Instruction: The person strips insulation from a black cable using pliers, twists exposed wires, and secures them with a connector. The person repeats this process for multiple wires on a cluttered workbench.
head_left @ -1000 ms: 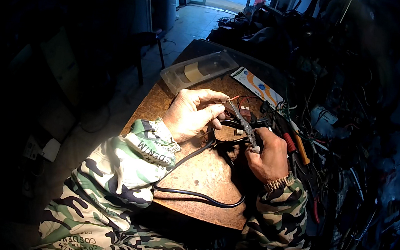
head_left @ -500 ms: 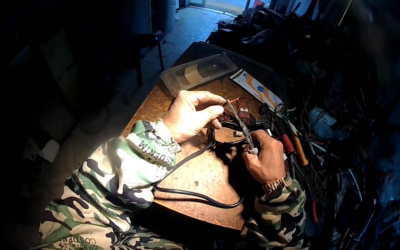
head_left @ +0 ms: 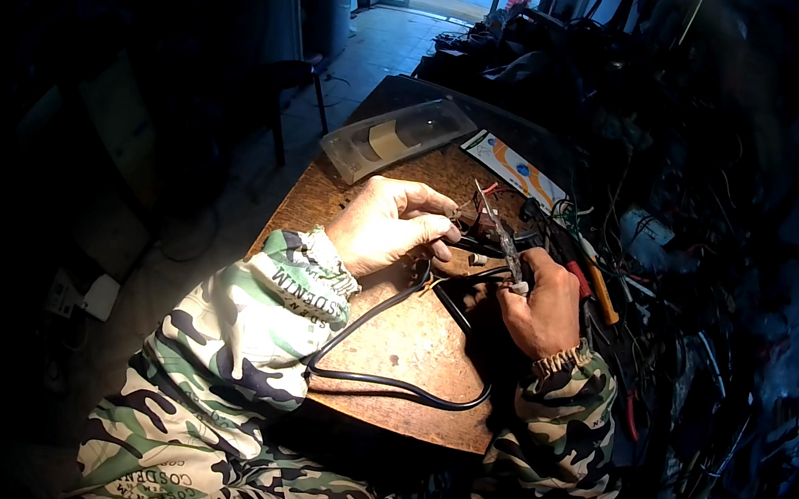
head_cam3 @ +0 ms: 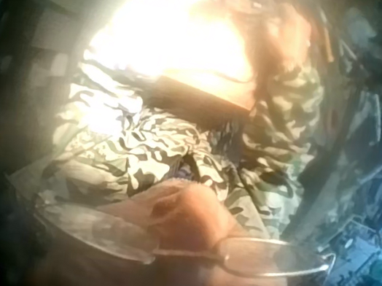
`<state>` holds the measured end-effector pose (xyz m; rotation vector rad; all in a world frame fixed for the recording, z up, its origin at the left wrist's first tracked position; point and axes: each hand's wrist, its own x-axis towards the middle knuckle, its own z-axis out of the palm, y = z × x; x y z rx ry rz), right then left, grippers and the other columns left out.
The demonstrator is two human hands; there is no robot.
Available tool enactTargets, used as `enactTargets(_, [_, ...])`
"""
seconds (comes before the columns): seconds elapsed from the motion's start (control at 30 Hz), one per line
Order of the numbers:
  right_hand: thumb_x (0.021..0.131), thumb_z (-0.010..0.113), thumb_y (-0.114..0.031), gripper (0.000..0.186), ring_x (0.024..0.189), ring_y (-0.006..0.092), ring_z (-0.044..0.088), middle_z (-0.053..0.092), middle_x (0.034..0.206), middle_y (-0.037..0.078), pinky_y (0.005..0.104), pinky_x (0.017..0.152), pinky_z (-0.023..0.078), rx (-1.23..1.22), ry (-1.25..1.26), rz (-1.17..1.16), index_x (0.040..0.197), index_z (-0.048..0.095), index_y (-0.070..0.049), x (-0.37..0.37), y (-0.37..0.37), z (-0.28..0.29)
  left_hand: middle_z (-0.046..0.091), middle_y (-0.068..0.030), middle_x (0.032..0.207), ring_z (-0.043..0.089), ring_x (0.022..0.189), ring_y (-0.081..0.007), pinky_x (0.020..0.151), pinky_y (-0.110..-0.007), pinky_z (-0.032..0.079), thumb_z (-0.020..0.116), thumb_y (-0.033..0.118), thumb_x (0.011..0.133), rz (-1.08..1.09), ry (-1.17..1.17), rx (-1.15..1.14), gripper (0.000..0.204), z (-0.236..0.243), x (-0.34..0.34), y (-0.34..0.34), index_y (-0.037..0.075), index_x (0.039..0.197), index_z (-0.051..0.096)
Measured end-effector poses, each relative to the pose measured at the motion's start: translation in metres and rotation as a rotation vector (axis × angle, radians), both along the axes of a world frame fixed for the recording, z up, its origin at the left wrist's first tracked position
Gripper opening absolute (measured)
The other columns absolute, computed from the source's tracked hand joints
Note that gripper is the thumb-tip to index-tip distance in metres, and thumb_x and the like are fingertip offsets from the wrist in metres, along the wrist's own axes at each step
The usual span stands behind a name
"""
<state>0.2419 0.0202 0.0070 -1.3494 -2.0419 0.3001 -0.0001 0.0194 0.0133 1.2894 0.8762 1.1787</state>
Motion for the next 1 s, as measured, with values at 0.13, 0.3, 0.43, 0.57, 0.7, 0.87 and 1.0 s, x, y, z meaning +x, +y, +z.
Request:
enactTargets(0.13, [0.072,0.074,-0.015,0.038,0.085,0.0435,0.068,0.068,0.091,0.027,0.0471,0.076,0.055,0.029,-0.07,-0.056,0.101,0.065,0.007,-0.002,0.004,-0.005,0.072,-0.0197,0.106,0.074,0.09,-0.0224,0.075,-0.029,0.059,0.059,0.01,0.101,-0.067,0.013,-0.066,0.029,-0.005,-0.007,-0.001,-0.009,0.123,0.057])
enactTargets(0.3, [0.074,0.08,-0.026,0.061,0.101,0.0412,0.059,0.062,0.107,0.024,0.0485,0.089,0.049,0.281,-0.195,-0.261,0.121,0.059,0.007,0.001,0.007,-0.009,0.072,-0.0182,0.104,0.073,0.093,-0.0215,0.075,-0.03,0.059,0.06,0.016,0.101,-0.076,-0.095,-0.166,0.028,-0.008,-0.016,-0.001,-0.005,0.12,0.058])
enactTargets(0.43, [0.08,0.079,-0.032,0.065,0.114,0.0415,0.055,0.06,0.118,0.026,0.0514,0.1,0.043,0.452,-0.328,-0.343,0.126,0.056,0.007,0.013,0.01,-0.007,0.072,-0.0124,0.1,0.071,0.086,-0.0168,0.072,-0.027,0.059,0.068,0.02,0.098,-0.061,-0.209,-0.201,0.028,-0.002,-0.005,0.0,-0.001,0.116,0.063])
enactTargets(0.57, [0.087,0.077,-0.02,0.048,0.104,0.0309,0.065,0.066,0.112,0.02,0.0391,0.092,0.053,0.246,0.184,-0.007,0.124,0.061,0.005,-0.008,0.003,-0.002,0.068,-0.0026,0.091,0.064,0.073,-0.0094,0.067,-0.023,0.057,0.073,0.019,0.095,0.016,-0.167,-0.09,0.023,-0.01,-0.005,-0.002,0.001,0.108,0.07])
enactTargets(0.7, [0.095,0.07,-0.008,0.028,0.098,0.0143,0.069,0.072,0.109,0.012,0.0273,0.085,0.056,-0.233,0.785,0.449,0.119,0.064,0.006,-0.032,-0.011,-0.003,0.071,-0.008,0.092,0.067,0.08,-0.0117,0.068,-0.025,0.056,0.074,0.009,0.092,-0.035,-0.167,-0.028,0.018,-0.003,0.009,-0.007,-0.001,0.106,0.069])
enactTargets(0.87, [0.094,0.07,-0.005,0.021,0.085,0.0122,0.071,0.075,0.092,0.01,0.0238,0.072,0.057,-0.272,0.758,0.39,0.112,0.068,0.005,-0.036,-0.014,-0.012,0.072,-0.0105,0.089,0.07,0.078,-0.0143,0.072,-0.027,0.059,0.07,0.003,0.092,-0.046,-0.045,0.014,0.014,-0.003,0.017,-0.01,-0.004,0.104,0.067])
enactTargets(1.0, [0.094,0.07,-0.005,0.012,0.08,0.0108,0.07,0.074,0.088,0.01,0.0237,0.067,0.056,-0.329,0.725,0.358,0.102,0.068,0.005,-0.031,-0.011,-0.008,0.073,-0.012,0.091,0.07,0.079,-0.0151,0.072,-0.027,0.059,0.07,0.002,0.092,-0.062,-0.082,-0.075,0.015,-0.002,0.015,-0.01,-0.005,0.105,0.067])
